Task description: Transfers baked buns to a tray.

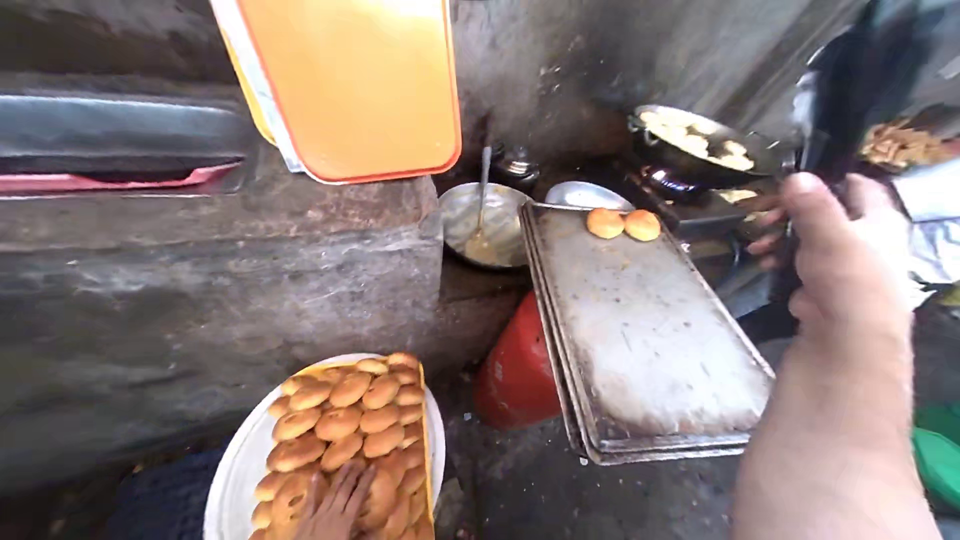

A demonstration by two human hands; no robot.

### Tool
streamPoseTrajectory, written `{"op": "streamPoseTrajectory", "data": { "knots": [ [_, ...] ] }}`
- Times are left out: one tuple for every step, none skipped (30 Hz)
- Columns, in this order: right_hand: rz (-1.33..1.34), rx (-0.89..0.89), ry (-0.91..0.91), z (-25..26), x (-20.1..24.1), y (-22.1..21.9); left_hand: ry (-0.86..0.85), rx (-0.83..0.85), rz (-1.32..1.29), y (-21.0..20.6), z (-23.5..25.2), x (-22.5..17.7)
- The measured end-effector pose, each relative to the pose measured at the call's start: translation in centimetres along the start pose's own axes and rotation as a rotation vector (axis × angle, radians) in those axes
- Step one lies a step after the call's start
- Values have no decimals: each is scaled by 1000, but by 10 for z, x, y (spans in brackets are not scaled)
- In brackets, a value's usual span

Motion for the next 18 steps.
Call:
{"op": "streamPoseTrajectory", "data": {
  "knots": [
    [-90,-56,-76,23,-16,1,1,-3,-11,-1,-2,-1],
    [-205,-80,-130,46,-33,-3,13,1,-23,-1,-4,-1],
    [-347,-70,-165,66,-50,-11,31,2,-30,-1,-6,-1],
    [-520,-28,-188,80,-65,-24,56,-1,-38,0,-8,0],
    [-694,38,-204,87,-77,-41,75,-24,-47,3,-11,2],
    [-865,88,-213,89,-88,-58,90,-53,-51,5,-14,3],
    [-1006,117,-223,89,-98,-72,100,-85,-55,7,-17,4],
    [-1103,128,-229,89,-106,-83,104,-107,-60,9,-20,5],
    [-1150,126,-232,88,-112,-91,98,-126,-53,11,-23,5],
    [-1171,120,-231,87,-117,-98,96,-133,-51,12,-26,6],
    [-1180,117,-235,86,-120,-102,100,-128,-51,13,-29,6],
    [-1174,117,-247,85,-123,-105,107,-128,-51,13,-32,7],
    [-1150,120,-262,85,-125,-105,116,-146,-49,13,-35,9],
    [-1099,123,-276,86,-129,-103,127,-172,-48,14,-39,11],
    [-1015,132,-291,88,-135,-100,139,-205,-40,14,-42,13],
    [-904,150,-315,92,-144,-95,152,-252,-26,15,-47,15],
    [-779,178,-365,96,-156,-91,178,-292,-23,16,-51,18],
    [-669,209,-419,97,-166,-88,217,-310,-29,16,-54,22]
  ]
}}
Point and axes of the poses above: each hand's wrist, its own z-axis towards the middle knuckle, its own y-axis out of the back of the hand, x = y × z, the point moved 9 cm from there along z, towards the middle knuckle, and after that the axes turned 13 degrees about -y, right-handed, at the moved point
